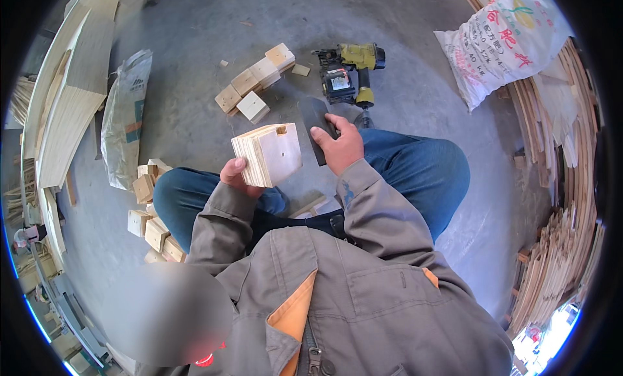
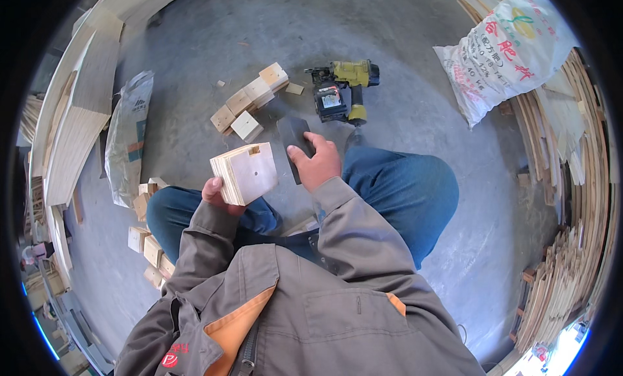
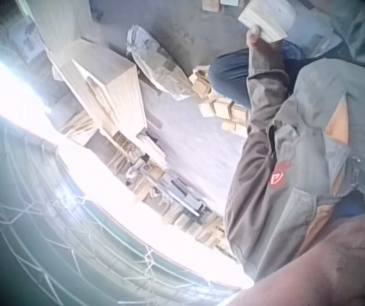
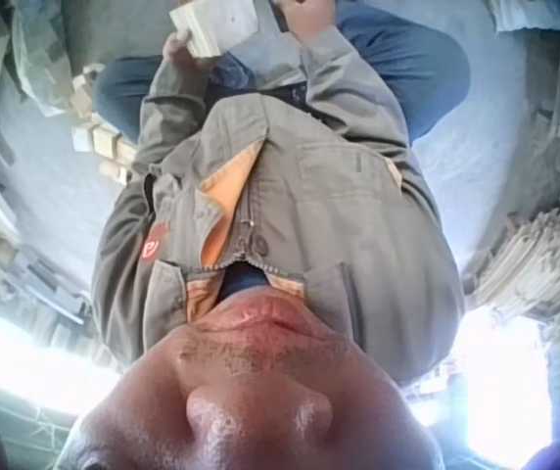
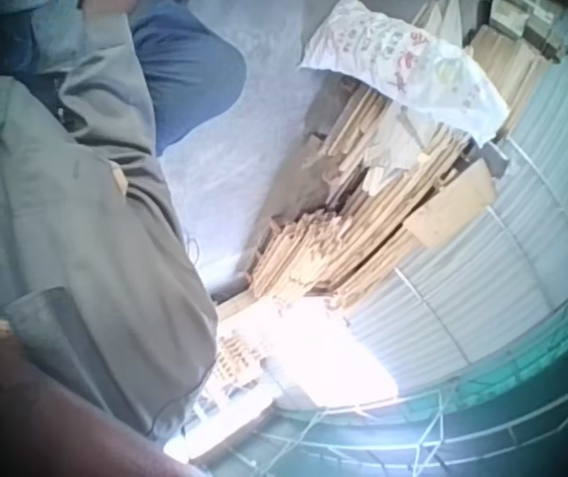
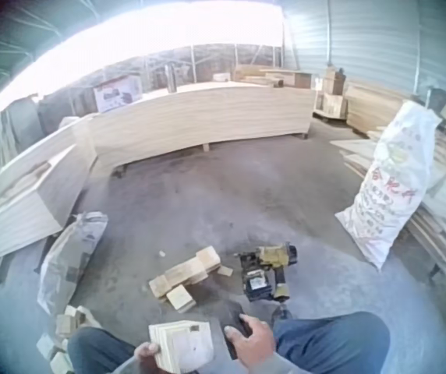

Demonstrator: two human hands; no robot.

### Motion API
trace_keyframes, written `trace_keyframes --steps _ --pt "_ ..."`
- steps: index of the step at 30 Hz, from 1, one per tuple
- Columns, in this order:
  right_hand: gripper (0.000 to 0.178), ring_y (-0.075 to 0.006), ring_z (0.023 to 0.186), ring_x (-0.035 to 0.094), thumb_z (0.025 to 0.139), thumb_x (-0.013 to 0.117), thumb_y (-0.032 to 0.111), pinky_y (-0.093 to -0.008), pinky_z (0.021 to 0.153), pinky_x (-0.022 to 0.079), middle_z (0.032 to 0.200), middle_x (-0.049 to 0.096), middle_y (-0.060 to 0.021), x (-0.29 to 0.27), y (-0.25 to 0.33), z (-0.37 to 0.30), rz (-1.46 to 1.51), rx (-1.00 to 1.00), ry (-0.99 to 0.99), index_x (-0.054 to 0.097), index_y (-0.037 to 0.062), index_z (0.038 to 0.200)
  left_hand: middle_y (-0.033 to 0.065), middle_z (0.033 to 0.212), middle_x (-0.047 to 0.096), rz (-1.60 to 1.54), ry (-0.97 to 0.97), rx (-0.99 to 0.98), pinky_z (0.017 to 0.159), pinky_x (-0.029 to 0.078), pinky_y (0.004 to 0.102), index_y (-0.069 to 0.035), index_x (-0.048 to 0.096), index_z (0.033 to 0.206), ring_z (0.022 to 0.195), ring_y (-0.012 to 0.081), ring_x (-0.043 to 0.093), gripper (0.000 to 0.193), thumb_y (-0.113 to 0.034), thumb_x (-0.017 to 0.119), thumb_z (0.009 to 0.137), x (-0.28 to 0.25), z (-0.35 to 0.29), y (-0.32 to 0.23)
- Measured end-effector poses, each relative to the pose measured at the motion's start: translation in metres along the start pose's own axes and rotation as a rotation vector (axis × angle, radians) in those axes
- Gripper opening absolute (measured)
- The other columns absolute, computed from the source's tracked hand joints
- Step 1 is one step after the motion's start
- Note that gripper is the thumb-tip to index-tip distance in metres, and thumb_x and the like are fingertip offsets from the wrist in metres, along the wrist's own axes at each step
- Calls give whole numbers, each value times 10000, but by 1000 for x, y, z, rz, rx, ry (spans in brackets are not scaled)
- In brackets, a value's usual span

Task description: The person sits on the floor and sands small wooden blocks using a sanding block. They pick up blocks from a pile, sand the edges and faces, and place them back down, repeating the process.

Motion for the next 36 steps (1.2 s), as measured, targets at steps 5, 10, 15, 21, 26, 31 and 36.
trace_keyframes --steps 5,10,15,21,26,31,36 --pt "504 -249 1073 648 914 763 277 -352 952 519 1188 660 -179 10 -6 1 395 5 10 627 -1 1312 162 1408 585 55 -108 52 1091 484 525 -33 448 1472 1285 350 591 772 -262 772 810 -14 9 3" --pt "475 -165 1075 641 944 741 212 -309 925 527 1220 684 -148 27 1 -13 661 126 124 603 -59 1310 126 1374 599 110 -331 30 1062 499 505 -81 455 1461 1266 310 597 701 -320 739 867 -41 2 0" --pt "472 -162 1083 634 963 716 212 -304 933 520 1214 679 -139 42 14 -23 610 129 224 589 -65 1324 90 1375 602 328 -363 -38 1015 510 477 -102 461 1466 1235 276 604 657 -409 684 929 -43 3 5" --pt "427 -147 1019 630 1006 662 226 -298 894 525 1176 673 -112 38 3 -17 840 322 211 587 -58 1317 71 1355 612 164 -441 -54 1041 467 514 -113 471 1459 1250 256 572 580 -442 608 1001 -48 3 2" --pt "393 -150 1003 633 1024 632 222 -299 874 530 1150 671 -99 40 2 -17 920 354 244 583 -52 1302 69 1421 546 285 -477 13 1052 438 587 -159 395 1486 1303 300 539 593 -393 634 995 -41 4 0" --pt "362 -151 1007 633 1029 622 208 -302 894 518 1139 673 -96 47 6 -21 969 369 291 588 -48 1283 67 1490 484 184 -345 27 1060 429 604 -191 339 1510 1327 330 531 729 -442 705 931 -18 6 0" --pt "375 -141 1008 627 1023 635 195 -291 903 510 1137 674 -92 52 7 -21 923 345 306 582 -51 1300 72 1443 559 136 -296 39 1094 421 555 -169 441 1484 1324 314 544 754 -466 759 868 -20 5 -2"
Point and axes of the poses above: each hand's wrist, its own z-axis towards the middle knuckle, its own x-axis out of the palm, y = z × x, the point moved 9 cm from there along z, towards the middle knuckle
